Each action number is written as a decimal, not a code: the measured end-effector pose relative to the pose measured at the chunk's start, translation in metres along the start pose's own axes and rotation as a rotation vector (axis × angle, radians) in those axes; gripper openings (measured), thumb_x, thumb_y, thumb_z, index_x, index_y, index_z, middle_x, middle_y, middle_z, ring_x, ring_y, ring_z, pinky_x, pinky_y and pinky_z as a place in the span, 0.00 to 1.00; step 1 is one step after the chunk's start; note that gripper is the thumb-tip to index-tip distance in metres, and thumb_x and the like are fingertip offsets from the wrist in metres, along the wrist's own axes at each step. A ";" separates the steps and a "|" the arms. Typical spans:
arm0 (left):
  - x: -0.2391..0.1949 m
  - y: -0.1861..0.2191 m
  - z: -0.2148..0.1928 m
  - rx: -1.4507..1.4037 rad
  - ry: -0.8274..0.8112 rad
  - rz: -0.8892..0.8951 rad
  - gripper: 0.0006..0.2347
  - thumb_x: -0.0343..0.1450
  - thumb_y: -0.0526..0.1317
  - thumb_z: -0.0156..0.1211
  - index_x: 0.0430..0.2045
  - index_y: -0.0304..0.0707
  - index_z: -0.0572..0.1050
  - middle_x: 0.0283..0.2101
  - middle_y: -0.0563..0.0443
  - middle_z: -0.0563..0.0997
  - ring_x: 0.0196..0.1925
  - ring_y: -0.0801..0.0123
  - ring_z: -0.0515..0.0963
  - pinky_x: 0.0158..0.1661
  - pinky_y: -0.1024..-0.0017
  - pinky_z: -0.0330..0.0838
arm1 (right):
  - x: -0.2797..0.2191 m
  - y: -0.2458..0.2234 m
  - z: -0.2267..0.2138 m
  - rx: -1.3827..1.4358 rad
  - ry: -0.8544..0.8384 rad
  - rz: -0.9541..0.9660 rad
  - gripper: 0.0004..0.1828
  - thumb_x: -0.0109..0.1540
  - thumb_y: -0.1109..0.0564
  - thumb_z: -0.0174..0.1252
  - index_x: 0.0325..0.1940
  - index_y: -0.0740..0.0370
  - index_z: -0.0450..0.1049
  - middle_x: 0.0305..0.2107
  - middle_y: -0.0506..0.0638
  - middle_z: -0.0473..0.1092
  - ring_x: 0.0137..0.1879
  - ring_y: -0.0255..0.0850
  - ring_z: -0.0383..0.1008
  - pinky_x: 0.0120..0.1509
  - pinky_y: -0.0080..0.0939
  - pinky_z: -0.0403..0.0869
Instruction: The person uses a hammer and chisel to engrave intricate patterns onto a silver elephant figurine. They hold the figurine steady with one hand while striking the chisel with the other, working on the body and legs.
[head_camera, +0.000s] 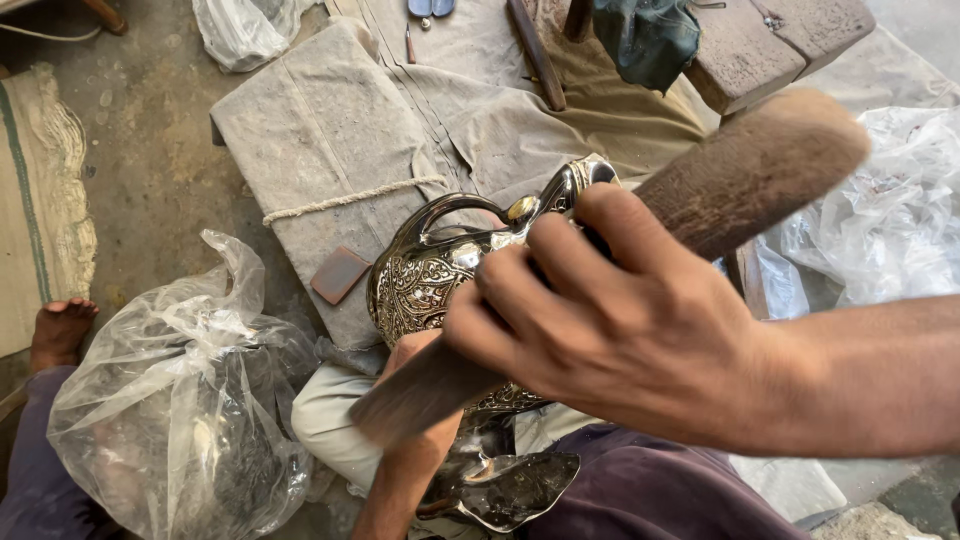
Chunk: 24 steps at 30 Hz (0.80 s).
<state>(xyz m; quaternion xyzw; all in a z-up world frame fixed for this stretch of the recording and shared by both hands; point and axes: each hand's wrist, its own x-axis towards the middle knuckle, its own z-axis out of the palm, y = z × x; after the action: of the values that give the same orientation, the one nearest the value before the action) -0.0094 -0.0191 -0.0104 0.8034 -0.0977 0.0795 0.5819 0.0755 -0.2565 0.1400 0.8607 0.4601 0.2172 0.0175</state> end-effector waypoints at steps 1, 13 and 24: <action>0.000 0.000 0.000 0.000 -0.006 -0.007 0.11 0.75 0.35 0.60 0.48 0.29 0.71 0.43 0.48 0.82 0.44 0.70 0.84 0.45 0.73 0.81 | -0.002 0.001 -0.001 -0.022 0.066 -0.001 0.13 0.67 0.46 0.60 0.47 0.52 0.65 0.28 0.42 0.66 0.34 0.39 0.71 0.44 0.44 0.70; 0.007 0.000 -0.004 -0.045 -0.117 -0.098 0.11 0.73 0.39 0.64 0.45 0.33 0.74 0.40 0.49 0.84 0.43 0.71 0.84 0.44 0.74 0.81 | -0.005 0.004 -0.003 -0.079 0.109 0.072 0.13 0.65 0.48 0.60 0.46 0.53 0.66 0.27 0.42 0.64 0.33 0.38 0.69 0.43 0.42 0.70; 0.022 0.022 0.001 -0.023 -0.160 -0.164 0.11 0.71 0.38 0.66 0.43 0.32 0.76 0.40 0.48 0.85 0.41 0.72 0.85 0.40 0.73 0.81 | 0.001 0.004 -0.005 -0.061 0.044 0.105 0.11 0.67 0.45 0.56 0.38 0.52 0.67 0.24 0.42 0.64 0.31 0.37 0.68 0.42 0.41 0.68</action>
<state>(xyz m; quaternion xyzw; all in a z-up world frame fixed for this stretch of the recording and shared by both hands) 0.0066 -0.0276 0.0147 0.8057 -0.0788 -0.0339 0.5861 0.0775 -0.2590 0.1461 0.8778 0.4077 0.2504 0.0221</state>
